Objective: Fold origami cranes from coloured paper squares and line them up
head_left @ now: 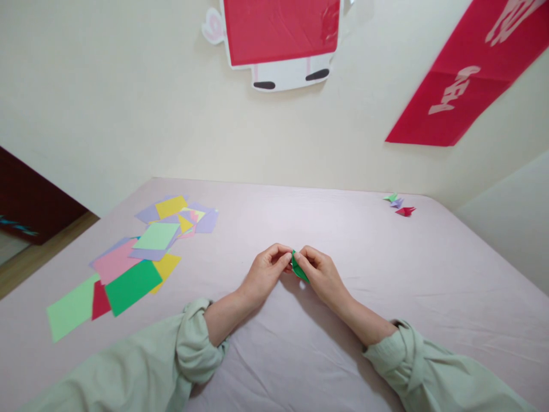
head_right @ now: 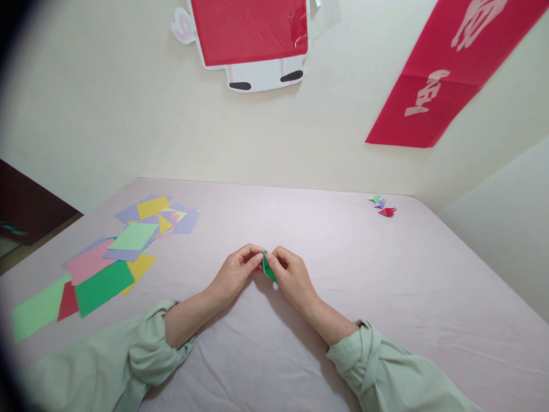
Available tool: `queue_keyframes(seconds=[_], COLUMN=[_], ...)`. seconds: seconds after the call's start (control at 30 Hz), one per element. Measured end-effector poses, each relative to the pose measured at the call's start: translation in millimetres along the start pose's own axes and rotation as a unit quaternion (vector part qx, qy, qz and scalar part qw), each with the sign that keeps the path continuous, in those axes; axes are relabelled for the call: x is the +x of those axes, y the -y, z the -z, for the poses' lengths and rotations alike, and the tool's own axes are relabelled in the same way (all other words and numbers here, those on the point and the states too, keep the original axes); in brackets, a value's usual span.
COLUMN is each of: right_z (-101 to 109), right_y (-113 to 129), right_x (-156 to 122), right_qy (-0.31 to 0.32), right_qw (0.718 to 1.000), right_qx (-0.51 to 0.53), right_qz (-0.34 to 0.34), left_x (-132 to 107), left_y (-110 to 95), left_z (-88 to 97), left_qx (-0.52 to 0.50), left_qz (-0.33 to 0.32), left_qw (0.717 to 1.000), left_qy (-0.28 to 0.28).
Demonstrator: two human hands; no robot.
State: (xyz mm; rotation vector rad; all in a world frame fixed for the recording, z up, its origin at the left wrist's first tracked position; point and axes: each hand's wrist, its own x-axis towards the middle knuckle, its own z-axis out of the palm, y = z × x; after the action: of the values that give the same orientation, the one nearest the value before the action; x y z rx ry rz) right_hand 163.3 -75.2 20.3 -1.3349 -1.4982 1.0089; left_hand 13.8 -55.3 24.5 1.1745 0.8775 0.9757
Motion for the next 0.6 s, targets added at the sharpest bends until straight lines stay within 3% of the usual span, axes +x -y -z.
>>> queue_keyframes(seconds=[0.6], right_z=[-0.8], right_y=[1.6], right_x=[-2.9], right_qy=[0.002], right_qw=[0.999], right_qx=[-0.042], right_qz=[0.012], left_x=[-0.2], left_y=[-1.3], left_z=[-0.4], left_qx=[0.058], left_qz=[-0.015], left_qw=[0.998], left_qy=[-0.015])
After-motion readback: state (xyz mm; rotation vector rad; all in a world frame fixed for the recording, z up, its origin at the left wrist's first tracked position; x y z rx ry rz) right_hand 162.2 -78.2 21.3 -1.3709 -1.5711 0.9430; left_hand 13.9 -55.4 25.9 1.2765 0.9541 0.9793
